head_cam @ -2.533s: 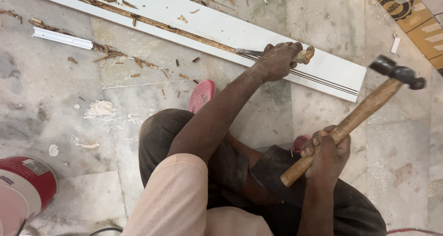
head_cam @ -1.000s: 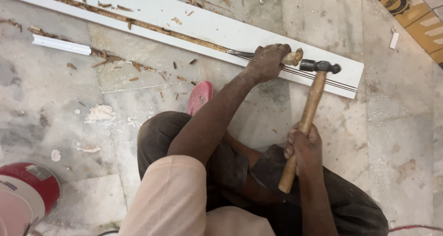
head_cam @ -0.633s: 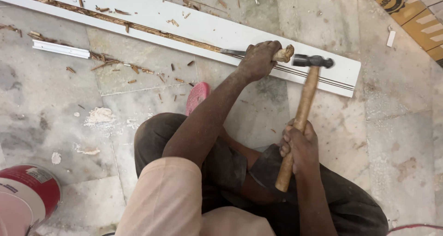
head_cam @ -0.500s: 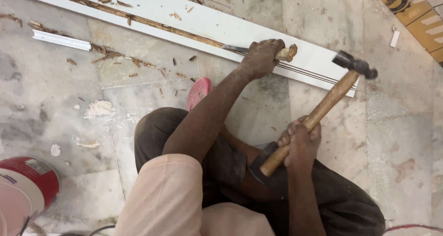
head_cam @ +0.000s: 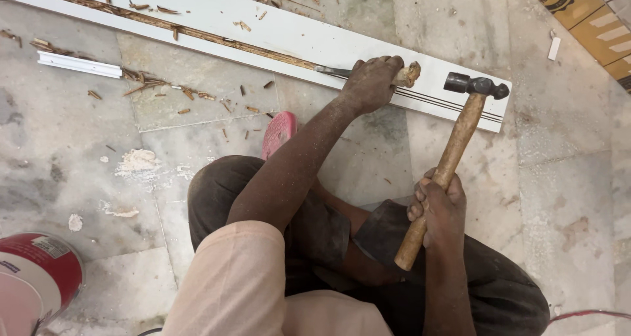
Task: The person sits on the floor and uses a hammer and chisel to carve a groove along a long white wooden plank. The person repeatedly strikes the chisel to remove wood shavings and deepen the groove.
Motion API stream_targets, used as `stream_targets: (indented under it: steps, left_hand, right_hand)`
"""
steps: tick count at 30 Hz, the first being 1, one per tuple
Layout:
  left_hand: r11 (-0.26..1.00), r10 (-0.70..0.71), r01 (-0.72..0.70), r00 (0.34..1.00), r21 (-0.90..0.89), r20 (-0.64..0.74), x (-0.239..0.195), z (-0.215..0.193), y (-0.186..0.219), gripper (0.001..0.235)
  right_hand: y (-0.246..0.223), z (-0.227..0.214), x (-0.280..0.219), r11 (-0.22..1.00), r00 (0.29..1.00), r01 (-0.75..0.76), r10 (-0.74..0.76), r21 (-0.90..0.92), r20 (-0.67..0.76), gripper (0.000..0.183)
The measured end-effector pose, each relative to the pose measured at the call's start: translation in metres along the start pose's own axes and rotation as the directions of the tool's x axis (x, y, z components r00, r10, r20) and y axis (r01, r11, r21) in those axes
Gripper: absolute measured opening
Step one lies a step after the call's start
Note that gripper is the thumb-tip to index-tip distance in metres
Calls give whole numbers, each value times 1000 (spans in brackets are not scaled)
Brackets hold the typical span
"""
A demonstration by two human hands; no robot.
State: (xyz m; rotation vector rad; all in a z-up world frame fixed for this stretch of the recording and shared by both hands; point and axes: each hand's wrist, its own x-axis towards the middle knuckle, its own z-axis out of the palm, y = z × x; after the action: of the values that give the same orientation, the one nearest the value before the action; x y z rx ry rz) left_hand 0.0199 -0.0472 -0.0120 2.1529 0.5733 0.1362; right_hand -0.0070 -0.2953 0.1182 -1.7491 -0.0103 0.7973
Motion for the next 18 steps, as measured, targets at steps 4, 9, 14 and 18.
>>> stream_targets:
  steps: [4,9,14,18]
  left_hand:
    - [999,16,-17,1000,-34,-15,-2,-2,2,37]
    - [999,-17,18,1000,-34,16,1,-2,3,36]
    - [998,7,-11,999,-63,-50,8,3,-7,41]
    - [997,-2,-1,999,-83,-38,9,2,-10,37]
  right_hand:
    - [-6,-1,-4,998,998,57,-57,4,15,7]
    - [-21,-2,-8,991,992,126,-126,43,-8,8]
    - [-20,8,-12,964,961,263,-260,29,-90,12]
    - [-6,25,0,991,993,112,-108,-77,57,10]
